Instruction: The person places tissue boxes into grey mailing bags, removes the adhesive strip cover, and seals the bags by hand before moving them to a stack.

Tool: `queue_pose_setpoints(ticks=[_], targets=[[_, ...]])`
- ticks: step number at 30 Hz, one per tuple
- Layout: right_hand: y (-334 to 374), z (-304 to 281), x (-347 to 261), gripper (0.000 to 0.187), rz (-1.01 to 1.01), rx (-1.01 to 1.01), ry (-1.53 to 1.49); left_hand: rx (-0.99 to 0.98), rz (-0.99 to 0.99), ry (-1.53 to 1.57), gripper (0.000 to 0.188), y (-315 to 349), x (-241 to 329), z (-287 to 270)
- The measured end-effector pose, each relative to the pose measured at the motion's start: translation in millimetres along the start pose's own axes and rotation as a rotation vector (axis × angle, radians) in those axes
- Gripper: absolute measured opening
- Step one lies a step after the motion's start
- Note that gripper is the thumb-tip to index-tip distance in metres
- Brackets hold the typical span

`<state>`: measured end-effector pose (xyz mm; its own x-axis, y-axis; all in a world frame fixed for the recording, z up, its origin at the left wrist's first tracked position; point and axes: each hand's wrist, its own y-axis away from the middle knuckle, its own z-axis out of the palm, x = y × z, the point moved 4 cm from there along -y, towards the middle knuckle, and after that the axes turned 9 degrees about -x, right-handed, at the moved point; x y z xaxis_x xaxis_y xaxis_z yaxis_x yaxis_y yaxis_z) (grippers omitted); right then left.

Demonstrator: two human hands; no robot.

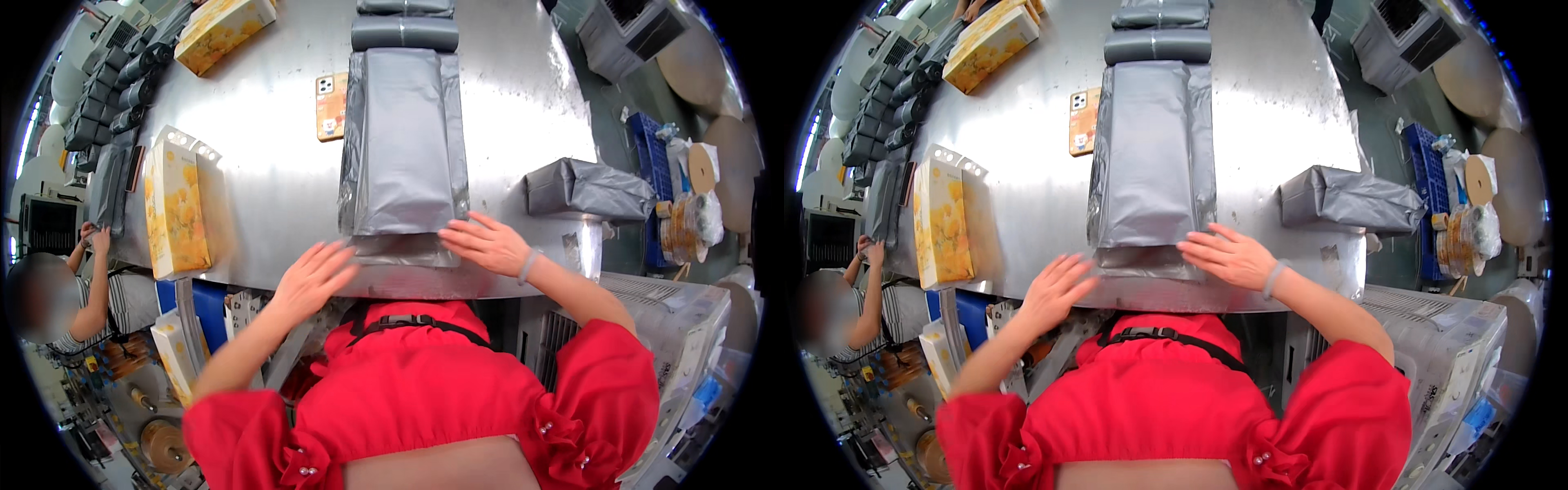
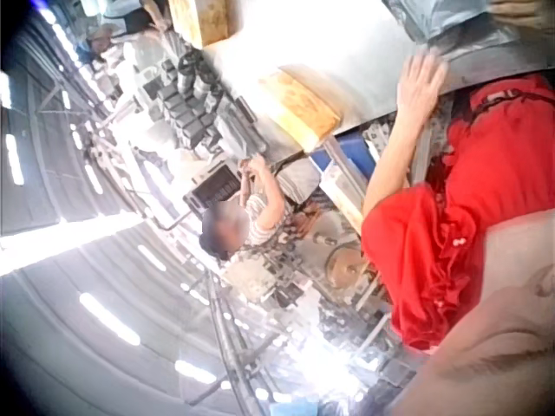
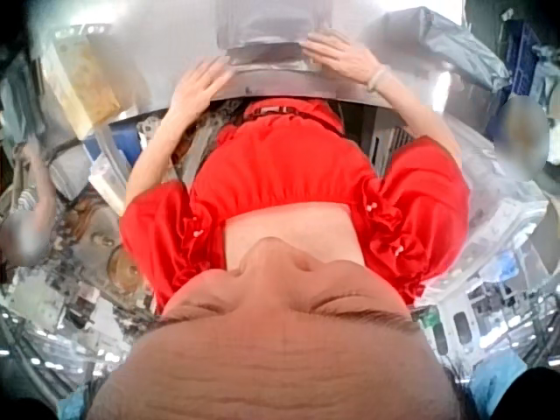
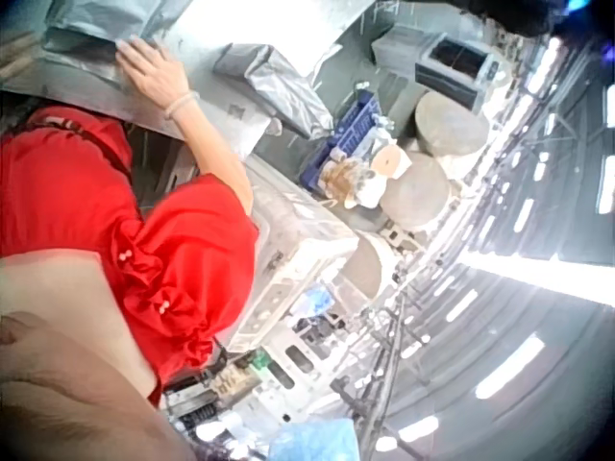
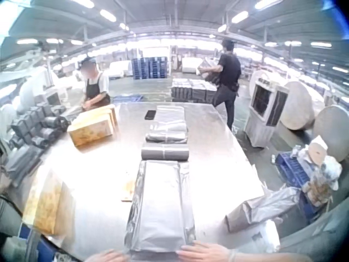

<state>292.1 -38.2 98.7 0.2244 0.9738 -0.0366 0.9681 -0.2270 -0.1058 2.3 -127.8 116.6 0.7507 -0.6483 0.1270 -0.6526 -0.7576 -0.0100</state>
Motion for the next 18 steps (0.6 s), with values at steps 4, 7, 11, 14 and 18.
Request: queue_pose_setpoints(ticks=[4, 7, 11, 14, 18], targets=[[-16.0, 19.3, 26.3, 0.026, -0.001, 0.123, -0.166, -0.009, 0.373, -0.156, 0.021, -52.9, -46.5, 30.8], [-6.0, 21.6, 41.1, 0.005, 0.395, 0.505, -0.464, 0.204, -0.008, 0.382, 0.007, -65.9, -64.4, 23.3], [-17.1, 58.4, 60.7, 0.033, 1.113, 0.884, -1.189, 0.499, -0.504, 0.788, 0.026, -104.9, -77.2, 36.2], [-38.7, 96.9, 92.4, 0.035, 1.279, 0.702, -1.121, 0.492, -0.651, 0.702, 0.020, -129.8, -97.1, 70.3], [-36.9, 100.0, 115.0, 0.027, 1.239, 0.489, -0.835, 0.481, -0.662, 0.661, 0.022, -142.5, -111.9, 71.8]])
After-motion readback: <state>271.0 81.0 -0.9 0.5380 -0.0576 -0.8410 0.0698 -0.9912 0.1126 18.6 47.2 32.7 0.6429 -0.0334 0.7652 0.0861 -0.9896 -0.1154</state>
